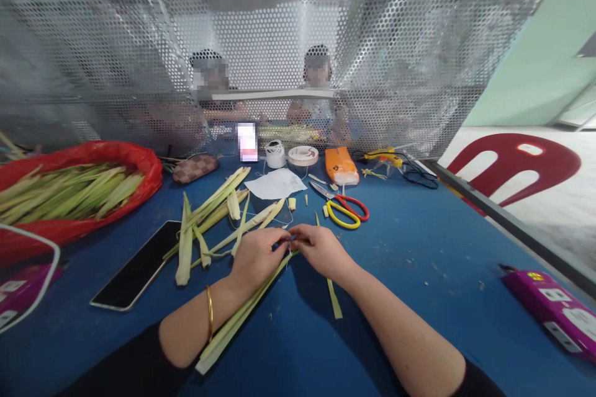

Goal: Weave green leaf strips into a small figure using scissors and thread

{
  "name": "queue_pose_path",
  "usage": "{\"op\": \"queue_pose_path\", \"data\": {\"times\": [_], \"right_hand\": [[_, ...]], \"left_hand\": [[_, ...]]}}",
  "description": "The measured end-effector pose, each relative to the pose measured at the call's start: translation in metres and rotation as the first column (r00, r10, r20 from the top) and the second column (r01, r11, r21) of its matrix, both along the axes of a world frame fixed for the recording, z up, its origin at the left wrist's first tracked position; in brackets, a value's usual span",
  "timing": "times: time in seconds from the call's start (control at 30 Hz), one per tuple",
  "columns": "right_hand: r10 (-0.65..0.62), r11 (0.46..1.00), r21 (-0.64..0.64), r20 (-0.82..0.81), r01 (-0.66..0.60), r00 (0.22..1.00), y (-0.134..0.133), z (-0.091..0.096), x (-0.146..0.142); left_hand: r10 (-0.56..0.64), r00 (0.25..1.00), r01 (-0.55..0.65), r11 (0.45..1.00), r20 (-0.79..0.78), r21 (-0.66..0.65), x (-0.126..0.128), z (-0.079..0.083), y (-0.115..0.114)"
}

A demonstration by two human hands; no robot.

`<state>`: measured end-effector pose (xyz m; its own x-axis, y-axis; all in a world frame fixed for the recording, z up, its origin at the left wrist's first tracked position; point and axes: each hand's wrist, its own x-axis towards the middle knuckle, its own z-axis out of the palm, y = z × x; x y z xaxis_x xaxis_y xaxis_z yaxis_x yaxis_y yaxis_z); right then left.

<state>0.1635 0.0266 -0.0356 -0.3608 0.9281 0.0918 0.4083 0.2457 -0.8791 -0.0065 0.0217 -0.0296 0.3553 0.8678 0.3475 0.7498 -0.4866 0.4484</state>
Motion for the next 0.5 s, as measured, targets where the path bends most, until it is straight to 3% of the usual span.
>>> {"op": "queue_pose_path", "data": {"times": [0.13,0.3,0.5], "right_hand": [[-0.003,1.0,-0.027,-0.041,0.002,0.999,-0.0001,0.0003,-0.0014],[-0.141,0.989,-0.041,-0.05,0.139,0.989,0.0034,-0.0018,0.0006],[-0.229,0.97,-0.112,-0.118,0.216,0.966,0.0049,-0.0027,0.0005]], "left_hand": [[-0.006,0.997,0.006,1.0,0.081,-0.004,-0.0009,-0.0012,0.0013],[0.036,0.987,-0.032,0.999,0.16,-0.03,-0.0015,0.0004,0.0013],[0.042,0.979,-0.033,0.998,0.199,-0.045,-0.0014,0.0006,0.0016]]}}
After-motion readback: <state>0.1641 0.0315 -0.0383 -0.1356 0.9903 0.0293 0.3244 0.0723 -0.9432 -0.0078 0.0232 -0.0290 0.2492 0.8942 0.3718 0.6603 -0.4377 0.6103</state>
